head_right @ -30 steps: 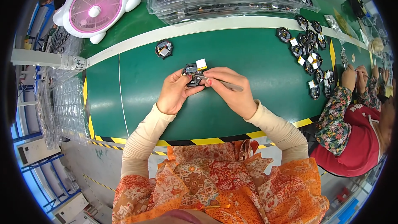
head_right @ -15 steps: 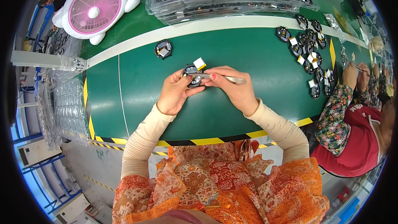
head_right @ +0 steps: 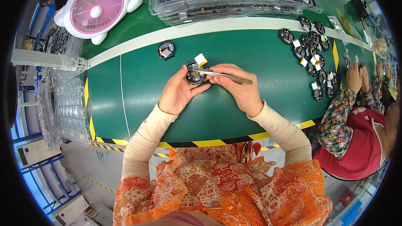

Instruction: Assembling small electronic components using tweezers at a factory workbench.

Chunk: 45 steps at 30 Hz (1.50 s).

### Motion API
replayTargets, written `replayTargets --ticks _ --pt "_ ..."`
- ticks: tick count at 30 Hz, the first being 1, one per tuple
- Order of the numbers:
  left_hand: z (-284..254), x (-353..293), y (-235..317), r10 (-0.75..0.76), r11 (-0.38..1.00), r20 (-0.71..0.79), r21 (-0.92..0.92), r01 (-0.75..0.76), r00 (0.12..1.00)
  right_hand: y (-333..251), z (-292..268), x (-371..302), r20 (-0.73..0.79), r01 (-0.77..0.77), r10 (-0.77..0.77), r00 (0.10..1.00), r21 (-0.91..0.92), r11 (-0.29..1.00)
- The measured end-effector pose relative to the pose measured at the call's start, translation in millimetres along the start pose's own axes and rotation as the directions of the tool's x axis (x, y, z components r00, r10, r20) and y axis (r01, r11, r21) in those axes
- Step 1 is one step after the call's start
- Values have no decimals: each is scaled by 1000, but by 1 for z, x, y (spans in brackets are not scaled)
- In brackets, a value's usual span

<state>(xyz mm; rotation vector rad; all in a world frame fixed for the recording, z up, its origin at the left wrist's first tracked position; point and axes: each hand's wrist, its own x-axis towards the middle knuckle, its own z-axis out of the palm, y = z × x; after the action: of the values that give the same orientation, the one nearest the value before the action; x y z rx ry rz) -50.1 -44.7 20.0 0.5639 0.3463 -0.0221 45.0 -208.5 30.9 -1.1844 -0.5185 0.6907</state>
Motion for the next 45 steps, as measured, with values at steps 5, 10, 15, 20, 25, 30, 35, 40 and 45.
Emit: replayTargets --ticks 5,10,15,20,25,30,35,40,45 --pt "-1 0 0 3 1000 -23 -26 -4 1000 1 0 1 -34 -23 24 999 40 999" --pt "-2 0 -1 9 999 -23 -32 -10 1000 -1 0 2 -54 -72 76 996 79 994" --pt "-3 0 -2 8 1000 -22 -30 -8 1000 -1 -1 3 -75 -122 134 988 148 981" --pt "-2 0 -2 6 1000 -17 -17 -6 1000 -1 -3 4 -80 -178 202 976 246 953" --pt "1 -1 0 -5 1000 0 1 5 1000 -2 -5 4 -97 -216 252 963 282 935" --pt "3 -1 0 -8 1000 -6 19 8 1000 -2 -6 3 -104 -231 265 959 262 937" --pt "1 -1 0 -7 1000 -4 5 7 1000 -2 -6 3 -111 -217 257 960 286 933" --pt "2 -1 0 -10 1000 -4 2 10 1000 -1 -5 2 -118 -205 243 963 266 942" --pt "4 -2 1 -14 997 -10 71 15 1000 -6 -6 3 -107 -184 206 973 185 965"
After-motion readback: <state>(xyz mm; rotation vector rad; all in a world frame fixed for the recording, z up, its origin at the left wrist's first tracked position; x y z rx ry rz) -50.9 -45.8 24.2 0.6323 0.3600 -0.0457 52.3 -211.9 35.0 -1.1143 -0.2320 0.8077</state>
